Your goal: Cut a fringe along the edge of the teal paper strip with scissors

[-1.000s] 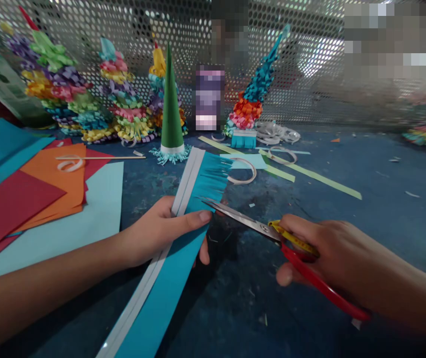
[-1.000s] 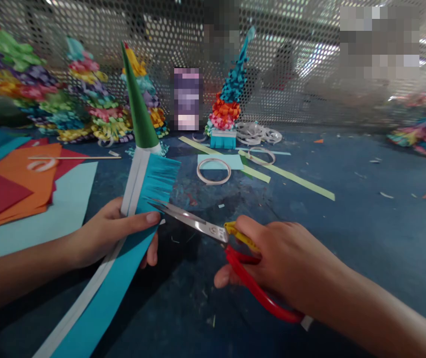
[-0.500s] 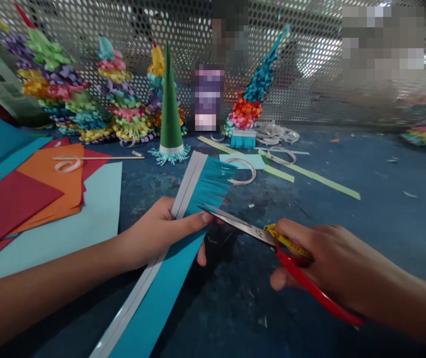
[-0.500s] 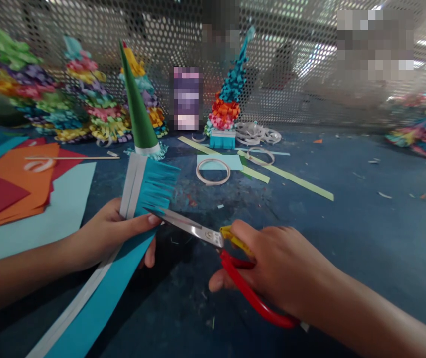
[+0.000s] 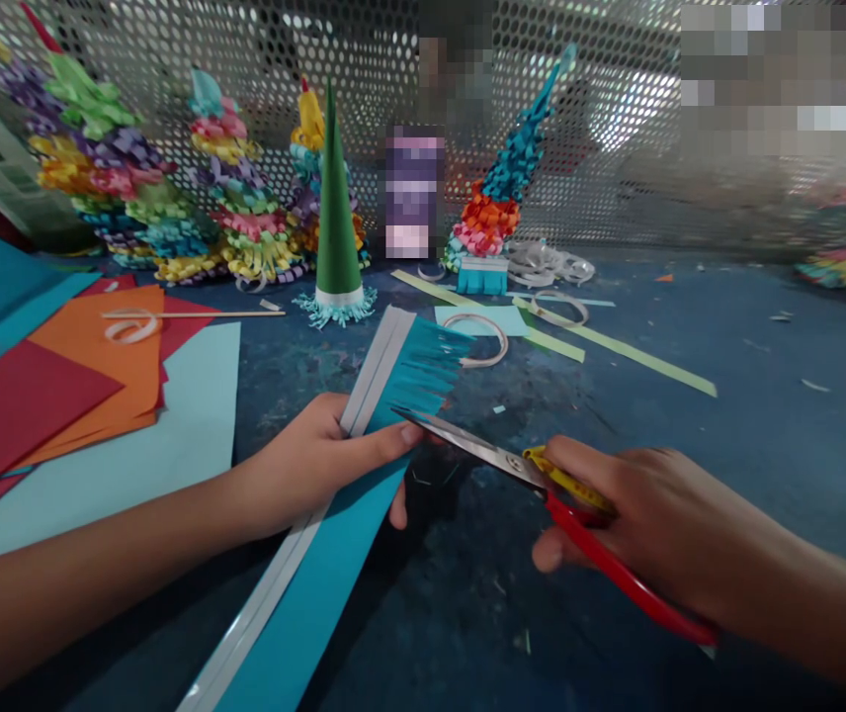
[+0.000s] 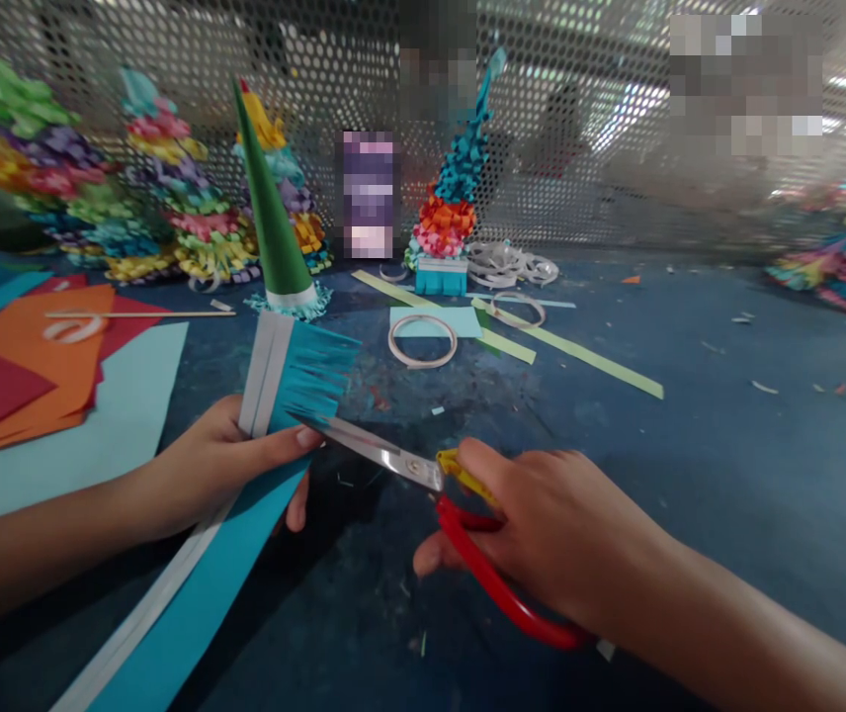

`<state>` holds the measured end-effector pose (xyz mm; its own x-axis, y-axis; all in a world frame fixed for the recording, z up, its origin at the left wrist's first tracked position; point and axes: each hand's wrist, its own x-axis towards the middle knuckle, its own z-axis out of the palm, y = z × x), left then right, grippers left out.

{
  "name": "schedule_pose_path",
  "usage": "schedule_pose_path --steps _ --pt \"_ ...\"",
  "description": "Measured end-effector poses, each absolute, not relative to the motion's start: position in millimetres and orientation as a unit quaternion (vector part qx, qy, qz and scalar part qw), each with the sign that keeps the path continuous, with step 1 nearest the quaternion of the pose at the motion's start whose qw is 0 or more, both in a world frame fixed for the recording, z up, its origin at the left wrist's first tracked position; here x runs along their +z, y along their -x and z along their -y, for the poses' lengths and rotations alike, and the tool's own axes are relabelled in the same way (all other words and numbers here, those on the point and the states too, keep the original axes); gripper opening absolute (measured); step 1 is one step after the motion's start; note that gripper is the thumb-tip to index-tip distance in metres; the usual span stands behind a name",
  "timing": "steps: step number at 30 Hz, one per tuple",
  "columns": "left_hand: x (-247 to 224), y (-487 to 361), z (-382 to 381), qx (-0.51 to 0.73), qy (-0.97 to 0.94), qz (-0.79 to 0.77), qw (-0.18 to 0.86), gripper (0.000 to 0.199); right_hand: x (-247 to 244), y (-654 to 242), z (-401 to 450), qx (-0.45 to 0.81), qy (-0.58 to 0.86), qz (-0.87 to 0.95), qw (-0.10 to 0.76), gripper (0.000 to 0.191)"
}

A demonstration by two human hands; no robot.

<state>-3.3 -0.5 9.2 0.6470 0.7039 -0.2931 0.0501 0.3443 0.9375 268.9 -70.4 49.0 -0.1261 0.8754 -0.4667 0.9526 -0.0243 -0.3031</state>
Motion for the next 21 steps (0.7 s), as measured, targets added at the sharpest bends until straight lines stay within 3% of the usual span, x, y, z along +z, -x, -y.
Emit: schedule_pose_path --steps 5,10,21 --pt "7 5 -1 0.214 -0.508 -0.329 0.767 0.029 48 -275 66 -0.297 -0.643 -0.704 0.062 0.016" --pt "7 4 -2 0.212 -0.503 -0.325 0.772 0.03 50 -281 65 -0.285 -0.639 -0.711 0.074 0.025" --pt "13 5 -8 0.176 -0.526 -0.301 0.776 0.023 50 -275 65 -0.302 -0.629 -0.712 0.079 0.024"
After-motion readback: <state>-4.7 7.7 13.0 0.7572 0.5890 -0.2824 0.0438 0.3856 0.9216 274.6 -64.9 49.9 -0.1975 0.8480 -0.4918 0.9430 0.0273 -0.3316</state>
